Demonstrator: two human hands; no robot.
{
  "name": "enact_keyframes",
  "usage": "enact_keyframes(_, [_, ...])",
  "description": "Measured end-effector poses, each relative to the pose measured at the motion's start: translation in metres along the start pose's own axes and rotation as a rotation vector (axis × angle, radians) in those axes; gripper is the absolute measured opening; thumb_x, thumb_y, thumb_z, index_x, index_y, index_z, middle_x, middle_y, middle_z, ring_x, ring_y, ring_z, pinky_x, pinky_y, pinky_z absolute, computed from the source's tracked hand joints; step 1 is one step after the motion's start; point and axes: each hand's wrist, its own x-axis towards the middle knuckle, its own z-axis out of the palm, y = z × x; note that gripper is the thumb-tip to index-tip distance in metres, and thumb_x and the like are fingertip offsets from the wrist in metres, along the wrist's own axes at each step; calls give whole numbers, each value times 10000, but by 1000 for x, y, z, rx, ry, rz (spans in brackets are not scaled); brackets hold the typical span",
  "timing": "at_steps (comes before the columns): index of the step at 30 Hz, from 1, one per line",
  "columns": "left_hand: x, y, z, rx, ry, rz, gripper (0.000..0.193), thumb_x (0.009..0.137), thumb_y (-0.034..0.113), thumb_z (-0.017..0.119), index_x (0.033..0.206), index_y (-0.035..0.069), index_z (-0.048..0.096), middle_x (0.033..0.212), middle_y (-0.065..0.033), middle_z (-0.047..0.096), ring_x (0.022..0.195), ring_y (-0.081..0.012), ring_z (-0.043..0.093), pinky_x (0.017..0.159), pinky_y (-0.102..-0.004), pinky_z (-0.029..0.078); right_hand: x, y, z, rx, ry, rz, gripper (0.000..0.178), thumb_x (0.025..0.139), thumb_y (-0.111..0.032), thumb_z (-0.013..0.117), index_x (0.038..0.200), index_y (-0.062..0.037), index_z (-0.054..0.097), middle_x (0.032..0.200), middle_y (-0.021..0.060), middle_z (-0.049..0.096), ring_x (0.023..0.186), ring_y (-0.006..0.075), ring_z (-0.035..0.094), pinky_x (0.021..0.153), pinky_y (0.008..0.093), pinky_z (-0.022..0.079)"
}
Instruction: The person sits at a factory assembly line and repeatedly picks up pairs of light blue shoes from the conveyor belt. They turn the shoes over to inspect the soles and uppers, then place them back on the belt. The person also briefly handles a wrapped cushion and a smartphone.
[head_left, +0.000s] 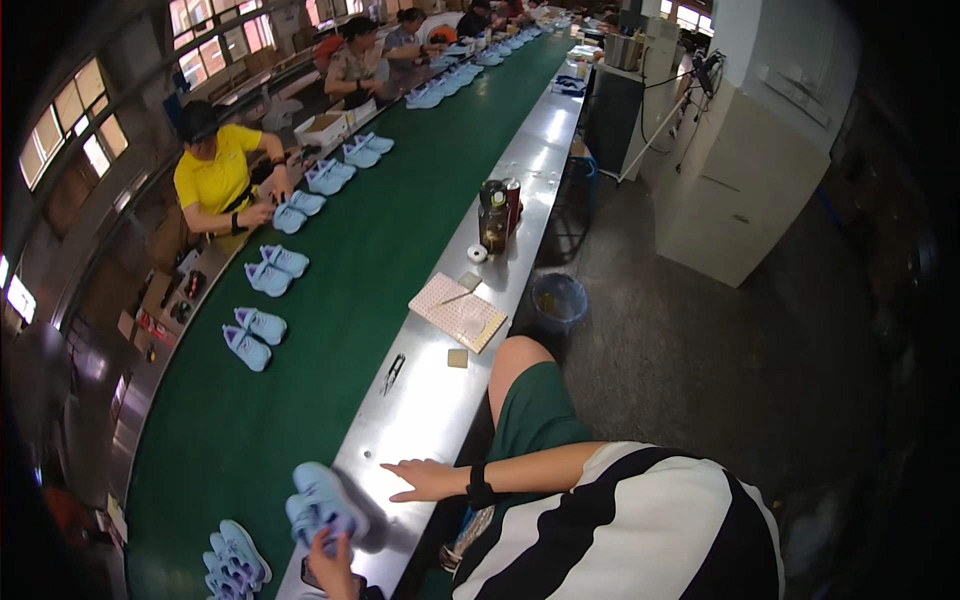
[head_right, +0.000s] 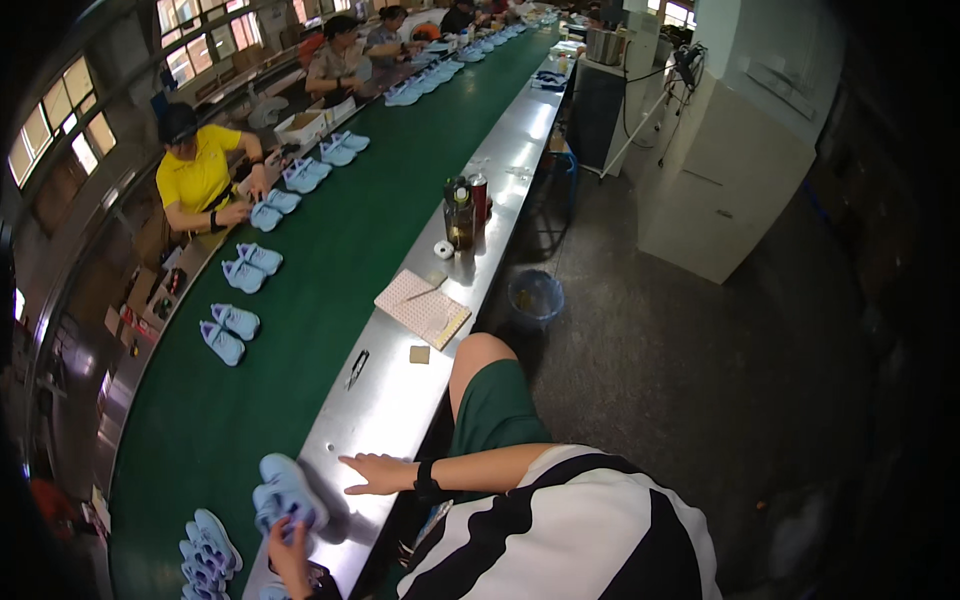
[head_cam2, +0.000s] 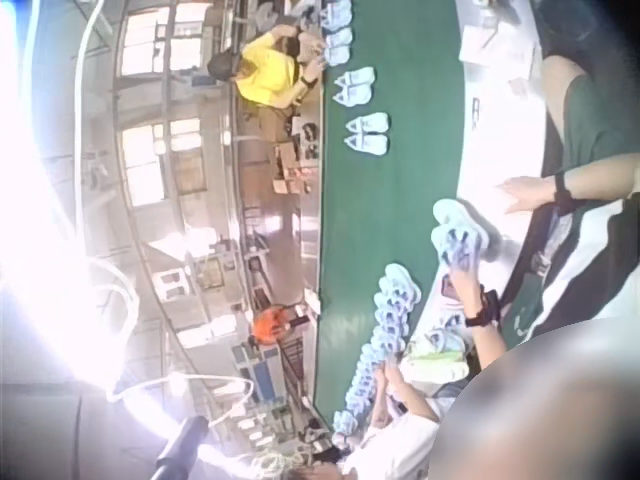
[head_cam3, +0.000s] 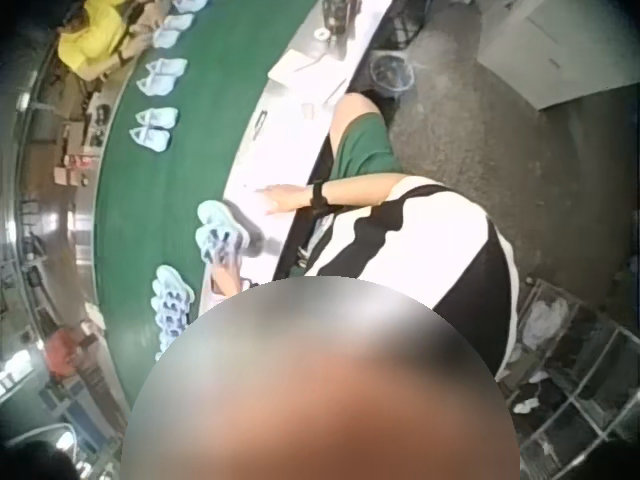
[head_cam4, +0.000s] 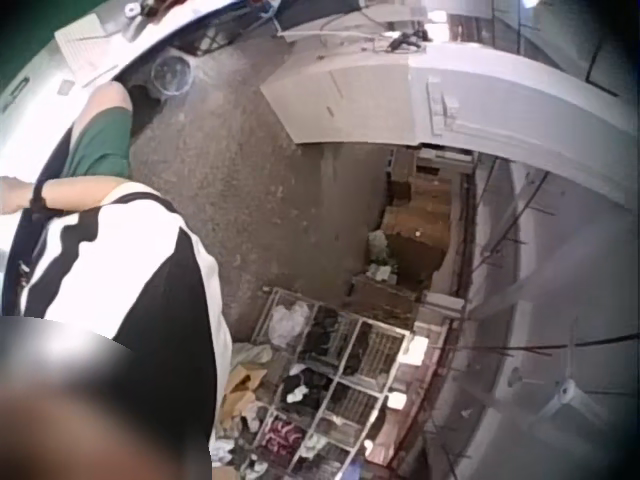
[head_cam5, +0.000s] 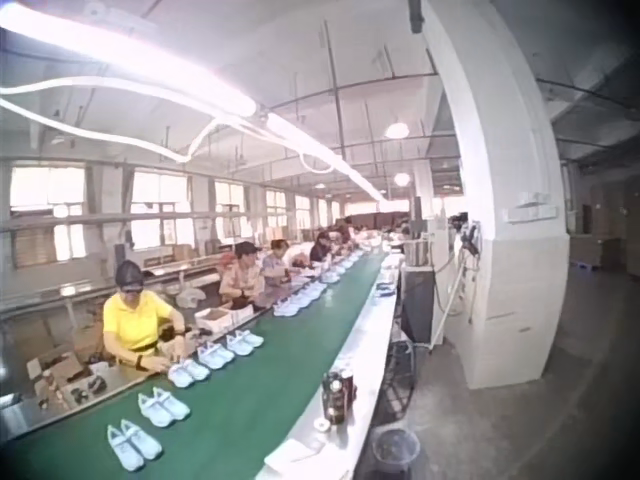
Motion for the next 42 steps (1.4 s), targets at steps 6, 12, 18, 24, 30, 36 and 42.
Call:
enact_keyframes(6, [-74,10,102,-611,11,-371,665,806,242,780,1307,-23,432,1057,-138,540,913,-223,551,779,-351,500,-10,34,16,412,114,-136,545,704,-218,662,1188,13,569,1034,254,665,942,422,653,855,450,529])
enact_keyframes(12, [-63,0,122,-1023,-43,-453,532,888,34,537,1400,14,391,1102,-72,614,958,-155,598,848,-280,477,0,41,-2,449,-59,325,408,863,-59,517,1254,56,519,1060,159,657,934,186,629,824,320,512])
enact_keyframes(18, [-58,62,84,-1424,-162,-532,525,969,182,527,1450,64,354,1419,-103,469,1272,-229,497,1073,-377,399,-10,-2,-24,1169,-150,311,494,946,-78,443,1431,-3,380,1304,94,551,1134,179,567,994,309,445])
enact_keyframes(24, [-57,93,50,-1647,-18,-466,529,1004,308,459,1472,96,335,1434,-74,470,1295,-230,478,1112,-432,353,-19,-48,-44,1395,-116,251,638,910,-81,499,1500,-67,256,1365,111,460,1227,220,498,1044,343,401])
enact_keyframes(30, [-53,116,21,-216,571,169,708,627,-16,646,1320,82,537,1182,-144,479,1095,-298,507,980,-379,415,-18,-55,-61,-27,528,-518,739,630,-67,689,1342,-102,493,1149,170,488,1036,313,527,906,391,451])
enact_keyframes(36, [-56,130,10,-242,521,123,655,669,-10,661,1306,104,556,1184,-145,493,1081,-281,532,928,-377,446,-16,-62,-60,64,462,-525,742,637,-54,688,1346,-77,469,1134,171,493,1028,297,525,922,375,435])
enact_keyframes(42, [-48,134,0,-1478,150,-400,544,931,130,608,1405,82,346,1185,-121,584,1084,-170,575,915,-306,470,-14,-86,-64,831,-40,105,804,888,-197,638,1527,-80,164,1142,151,515,1029,178,535,918,315,432])
